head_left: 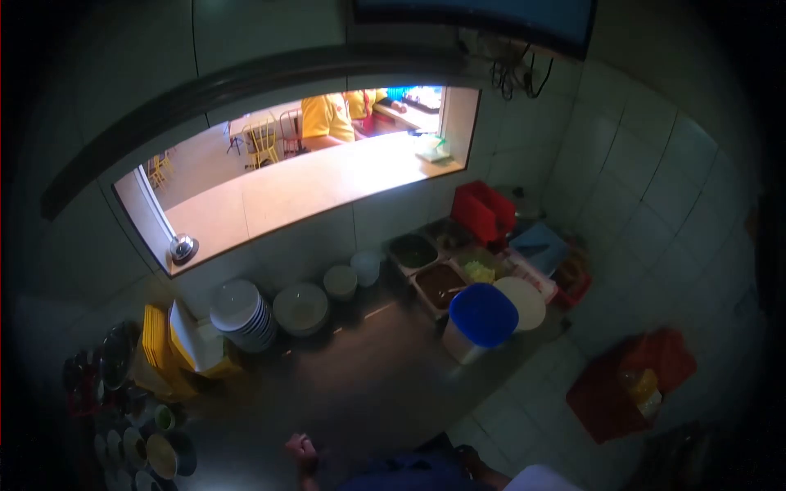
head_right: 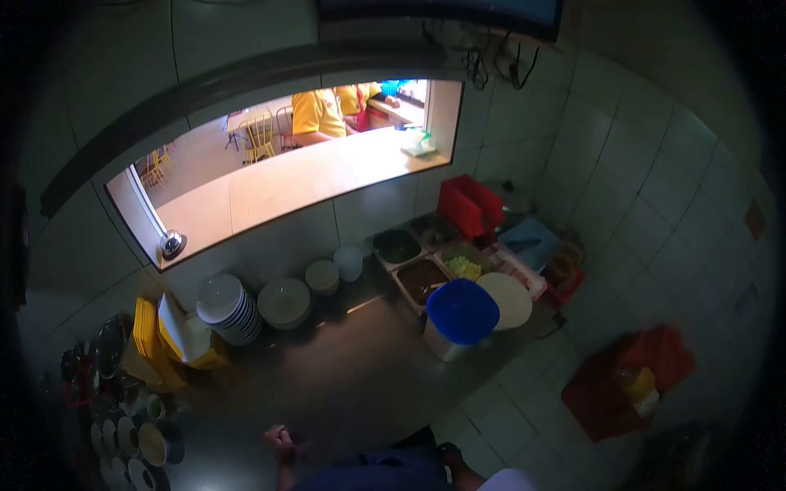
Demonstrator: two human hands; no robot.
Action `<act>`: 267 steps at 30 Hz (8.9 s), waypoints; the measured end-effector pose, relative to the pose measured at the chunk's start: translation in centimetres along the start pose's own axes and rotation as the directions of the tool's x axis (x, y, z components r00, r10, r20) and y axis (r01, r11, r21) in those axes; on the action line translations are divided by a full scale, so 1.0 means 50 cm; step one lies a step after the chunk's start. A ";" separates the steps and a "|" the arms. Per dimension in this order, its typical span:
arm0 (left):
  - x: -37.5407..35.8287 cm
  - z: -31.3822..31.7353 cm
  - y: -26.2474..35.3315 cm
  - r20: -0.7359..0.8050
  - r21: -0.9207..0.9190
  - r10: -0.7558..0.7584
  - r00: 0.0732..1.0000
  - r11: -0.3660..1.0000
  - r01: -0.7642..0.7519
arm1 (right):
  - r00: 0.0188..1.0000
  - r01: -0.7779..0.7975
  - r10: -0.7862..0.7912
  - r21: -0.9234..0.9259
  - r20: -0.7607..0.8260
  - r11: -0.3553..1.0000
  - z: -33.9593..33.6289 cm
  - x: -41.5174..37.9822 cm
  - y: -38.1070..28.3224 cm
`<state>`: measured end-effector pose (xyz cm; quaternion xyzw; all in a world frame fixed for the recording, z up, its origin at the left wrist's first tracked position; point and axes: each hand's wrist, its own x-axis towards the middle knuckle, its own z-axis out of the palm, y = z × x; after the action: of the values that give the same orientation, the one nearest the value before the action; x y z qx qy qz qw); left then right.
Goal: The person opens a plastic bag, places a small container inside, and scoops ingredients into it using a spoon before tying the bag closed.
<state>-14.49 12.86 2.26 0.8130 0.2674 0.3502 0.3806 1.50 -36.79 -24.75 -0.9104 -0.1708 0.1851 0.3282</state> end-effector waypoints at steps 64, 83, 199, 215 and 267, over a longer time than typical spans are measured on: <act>0.176 0.635 0.820 0.368 -0.289 0.598 0.712 0.801 -0.524 | 0.896 -0.070 0.332 0.644 -0.295 0.762 -1.046 0.539 -0.073; 0.336 0.850 0.992 0.276 -0.425 0.724 0.632 0.682 -0.595 | 0.926 -0.011 0.214 0.545 -0.311 0.838 -1.218 0.409 -0.123; 0.391 1.250 1.072 0.695 -0.195 0.543 0.471 0.773 -0.604 | 0.686 0.411 -0.037 0.345 -0.727 0.844 -1.269 0.581 -0.225; 0.371 1.255 1.067 0.806 -0.147 0.387 0.447 0.864 -0.482 | 0.348 0.655 0.201 0.391 -0.916 0.646 -1.357 0.518 -0.251; 0.354 0.815 0.988 0.530 -0.591 -0.300 0.793 0.541 0.599 | 0.941 0.208 0.104 0.791 -0.323 0.575 -1.269 0.513 -0.302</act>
<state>36.17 -20.34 29.60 0.5400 0.2309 0.1565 0.7941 49.56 -48.66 24.89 -0.6682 -0.0352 0.0757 0.7392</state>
